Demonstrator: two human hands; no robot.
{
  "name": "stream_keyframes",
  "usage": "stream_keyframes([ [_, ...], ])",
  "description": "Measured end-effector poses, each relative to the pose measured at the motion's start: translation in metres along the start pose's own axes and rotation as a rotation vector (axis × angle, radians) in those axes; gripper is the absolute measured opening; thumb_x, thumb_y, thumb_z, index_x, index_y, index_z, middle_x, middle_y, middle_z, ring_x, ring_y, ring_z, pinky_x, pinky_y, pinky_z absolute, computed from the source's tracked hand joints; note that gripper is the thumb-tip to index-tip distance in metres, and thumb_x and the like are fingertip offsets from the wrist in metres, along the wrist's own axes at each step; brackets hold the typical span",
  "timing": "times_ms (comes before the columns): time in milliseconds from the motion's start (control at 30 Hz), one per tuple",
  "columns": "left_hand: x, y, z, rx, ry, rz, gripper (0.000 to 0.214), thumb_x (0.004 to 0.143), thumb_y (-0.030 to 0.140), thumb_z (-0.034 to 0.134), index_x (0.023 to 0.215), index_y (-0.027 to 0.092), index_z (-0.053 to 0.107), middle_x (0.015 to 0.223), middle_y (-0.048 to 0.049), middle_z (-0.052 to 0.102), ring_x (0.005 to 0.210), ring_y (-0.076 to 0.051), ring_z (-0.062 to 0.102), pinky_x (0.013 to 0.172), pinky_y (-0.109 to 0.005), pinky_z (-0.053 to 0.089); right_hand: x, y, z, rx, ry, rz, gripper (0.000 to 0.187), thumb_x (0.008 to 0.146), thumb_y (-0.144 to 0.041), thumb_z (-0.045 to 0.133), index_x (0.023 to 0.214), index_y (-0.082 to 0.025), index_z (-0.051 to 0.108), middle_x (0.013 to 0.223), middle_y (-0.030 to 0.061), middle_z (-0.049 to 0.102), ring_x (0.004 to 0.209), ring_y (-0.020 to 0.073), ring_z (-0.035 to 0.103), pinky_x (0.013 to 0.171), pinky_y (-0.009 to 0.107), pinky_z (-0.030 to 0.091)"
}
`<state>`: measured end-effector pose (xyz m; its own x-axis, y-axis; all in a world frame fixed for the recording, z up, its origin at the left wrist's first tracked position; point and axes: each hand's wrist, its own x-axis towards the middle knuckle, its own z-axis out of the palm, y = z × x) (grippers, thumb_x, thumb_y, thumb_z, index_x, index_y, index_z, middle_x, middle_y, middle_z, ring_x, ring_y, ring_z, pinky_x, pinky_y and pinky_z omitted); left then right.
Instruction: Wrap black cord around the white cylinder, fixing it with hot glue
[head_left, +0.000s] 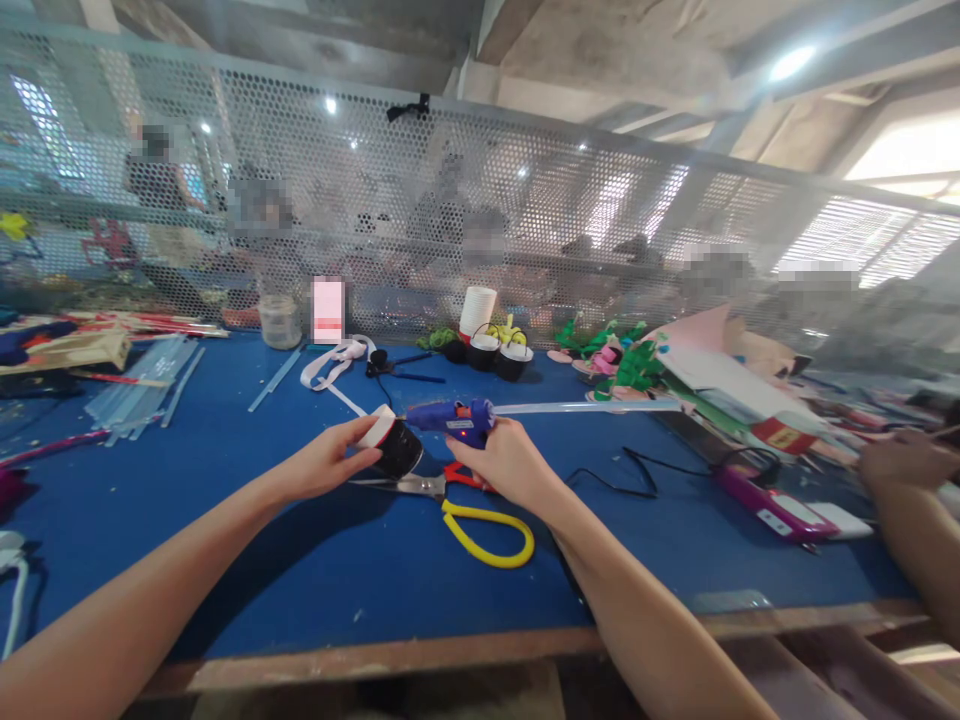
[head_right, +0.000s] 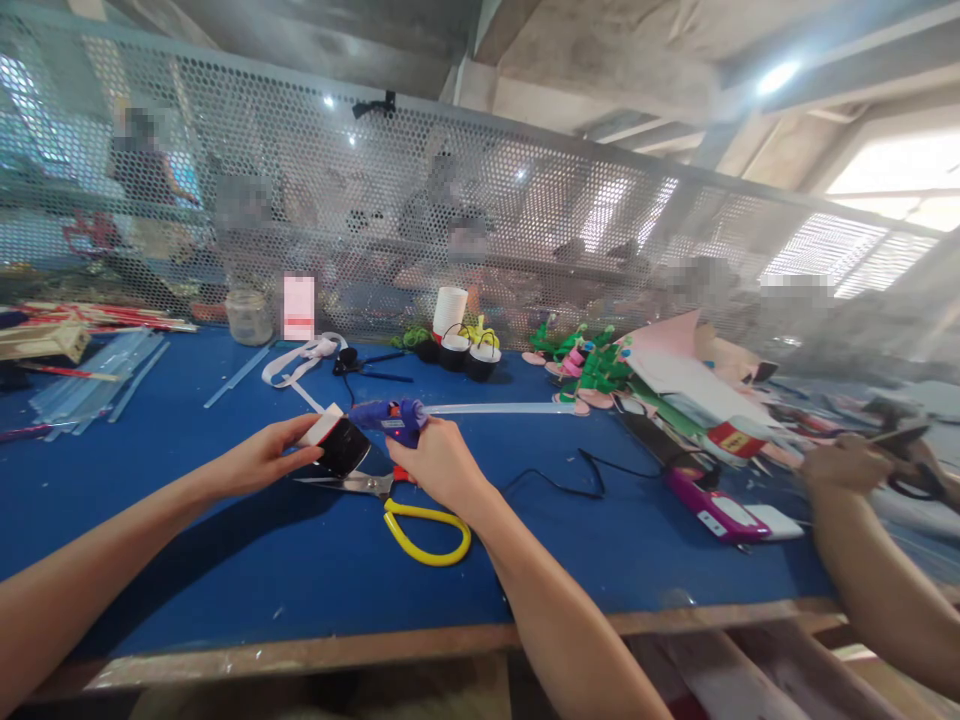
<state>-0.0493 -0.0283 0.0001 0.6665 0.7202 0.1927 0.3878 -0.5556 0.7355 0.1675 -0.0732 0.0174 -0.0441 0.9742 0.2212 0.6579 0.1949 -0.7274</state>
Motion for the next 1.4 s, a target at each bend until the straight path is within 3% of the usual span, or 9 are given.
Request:
stream_keyframes([
  [433,0.0,-0.002,0.001,0.021,0.007,0.005,0.039,0.078,0.03,0.041,0.113,0.013,0.042,0.102,-0.007,0.057,0.088,-0.018,0.051,0.079,-0.03,0.039,-0.004,-0.005,-0.001,0.006,-0.016,0.01,0.023,0.067,-0.028,0.048,0.046,-0.019,0.041,0.032,-0.0041,0.044,0.029,0.0092,0.044,0.034,0.019,0.036],
  [800,0.0,0.002,0.001,0.048,0.031,-0.022,0.039,0.076,0.03,0.041,0.111,0.011,0.044,0.099,-0.0074,0.057,0.083,-0.017,0.05,0.074,-0.028,0.04,-0.012,-0.013,0.001,-0.112,-0.009,-0.107,0.019,0.066,-0.024,0.048,0.048,-0.019,0.045,0.033,-0.0036,0.047,0.034,0.0103,0.045,0.04,0.02,0.035],
  [1033,0.0,0.0,0.002,0.039,0.032,-0.021,0.039,0.076,0.03,0.042,0.111,0.012,0.044,0.098,-0.0063,0.058,0.083,-0.017,0.051,0.074,-0.028,0.04,-0.01,-0.013,-0.001,-0.105,0.019,-0.097,0.021,0.066,-0.024,0.047,0.047,-0.019,0.043,0.035,-0.0032,0.047,0.036,0.0106,0.046,0.041,0.021,0.036],
  [1233,0.0,0.003,0.002,0.056,0.039,-0.023,0.038,0.076,0.029,0.042,0.109,0.012,0.045,0.098,-0.0062,0.057,0.083,-0.017,0.05,0.075,-0.028,0.039,-0.012,-0.013,0.003,-0.114,-0.03,-0.127,0.015,0.066,-0.022,0.047,0.052,-0.018,0.048,0.038,-0.0019,0.05,0.036,0.0105,0.047,0.04,0.02,0.035],
  [1400,0.0,0.003,0.002,0.046,0.048,-0.021,0.036,0.076,0.029,0.042,0.108,0.013,0.046,0.094,-0.0049,0.058,0.079,-0.016,0.05,0.072,-0.028,0.04,-0.011,-0.012,0.001,-0.051,-0.049,-0.069,0.016,0.066,-0.025,0.048,0.052,-0.018,0.047,0.035,-0.0032,0.048,0.032,0.0098,0.045,0.036,0.019,0.035],
])
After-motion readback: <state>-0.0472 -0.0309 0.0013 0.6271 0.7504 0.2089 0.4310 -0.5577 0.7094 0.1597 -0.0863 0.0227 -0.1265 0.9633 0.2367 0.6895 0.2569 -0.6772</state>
